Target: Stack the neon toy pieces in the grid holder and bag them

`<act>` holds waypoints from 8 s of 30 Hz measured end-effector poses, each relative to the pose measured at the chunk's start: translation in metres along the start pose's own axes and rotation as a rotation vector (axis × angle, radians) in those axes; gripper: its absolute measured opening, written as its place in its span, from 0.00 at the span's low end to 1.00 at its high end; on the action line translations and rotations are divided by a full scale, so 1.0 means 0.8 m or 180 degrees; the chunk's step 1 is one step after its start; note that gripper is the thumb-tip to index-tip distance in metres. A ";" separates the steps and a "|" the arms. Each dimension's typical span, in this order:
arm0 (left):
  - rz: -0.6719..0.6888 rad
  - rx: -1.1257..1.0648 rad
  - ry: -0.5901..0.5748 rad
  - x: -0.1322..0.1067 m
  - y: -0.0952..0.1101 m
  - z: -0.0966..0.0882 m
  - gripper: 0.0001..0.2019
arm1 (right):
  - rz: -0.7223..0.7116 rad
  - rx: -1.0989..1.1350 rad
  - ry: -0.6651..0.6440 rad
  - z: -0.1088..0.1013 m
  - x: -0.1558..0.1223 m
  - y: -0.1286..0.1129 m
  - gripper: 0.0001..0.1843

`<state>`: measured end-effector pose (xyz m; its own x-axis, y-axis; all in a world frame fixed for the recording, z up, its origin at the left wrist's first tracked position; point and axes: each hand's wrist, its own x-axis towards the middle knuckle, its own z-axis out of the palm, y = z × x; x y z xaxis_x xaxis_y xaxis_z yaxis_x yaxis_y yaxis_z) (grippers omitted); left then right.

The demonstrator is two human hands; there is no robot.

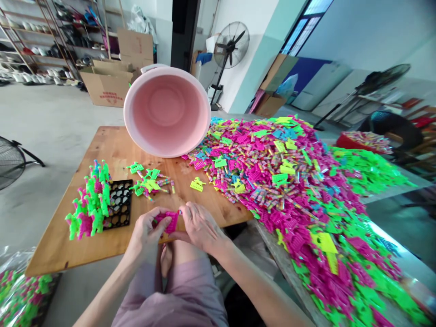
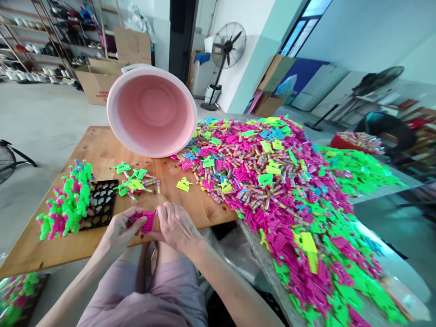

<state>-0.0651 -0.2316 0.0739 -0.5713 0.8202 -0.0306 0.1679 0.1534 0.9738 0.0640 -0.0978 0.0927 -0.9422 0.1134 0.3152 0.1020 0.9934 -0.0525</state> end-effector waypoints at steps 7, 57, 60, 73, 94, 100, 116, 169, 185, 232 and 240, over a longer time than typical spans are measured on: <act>-0.0393 -0.0531 0.0127 0.007 -0.015 0.011 0.19 | -0.0112 -0.0158 -0.0255 0.009 0.012 0.010 0.33; 0.0122 -0.0743 0.0202 0.100 0.006 0.076 0.24 | 0.1656 0.2499 0.1830 0.055 -0.017 0.038 0.12; -0.0098 -0.1237 0.0207 0.079 0.019 0.071 0.30 | 0.1141 0.2192 0.1745 0.046 -0.015 0.007 0.13; -0.0061 -0.0093 -0.0476 0.013 0.008 -0.002 0.15 | 0.1060 0.2663 0.0637 -0.018 -0.025 0.001 0.12; 0.0346 0.0730 -0.0238 0.006 0.025 -0.003 0.13 | 0.0131 0.0667 0.0479 -0.013 -0.012 -0.003 0.31; 0.0056 0.0386 -0.0094 0.020 0.022 0.000 0.16 | 0.0165 0.0161 0.0197 0.000 0.002 0.006 0.29; 0.0252 0.0614 0.0544 0.109 -0.007 -0.006 0.19 | 0.0382 0.0536 -0.0171 0.052 0.046 0.070 0.25; 0.0048 -0.0427 0.0538 -0.003 0.020 0.003 0.15 | 0.0757 0.2735 0.0970 -0.013 0.006 0.006 0.13; 0.0099 -0.0128 0.0318 -0.009 0.020 -0.001 0.12 | 0.0353 0.1800 0.0163 -0.032 0.004 0.005 0.14; 0.0395 0.0289 0.0541 -0.027 0.075 0.013 0.09 | -0.0135 0.0274 0.1387 -0.024 0.005 0.014 0.30; 0.0455 0.0510 0.0616 -0.026 0.065 0.014 0.08 | -0.0078 0.0264 0.1243 -0.024 0.006 0.014 0.31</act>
<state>-0.0353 -0.2340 0.1227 -0.6729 0.7215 0.1630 0.3738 0.1415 0.9167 0.0667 -0.0858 0.1119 -0.7502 0.1035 0.6531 0.0398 0.9929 -0.1117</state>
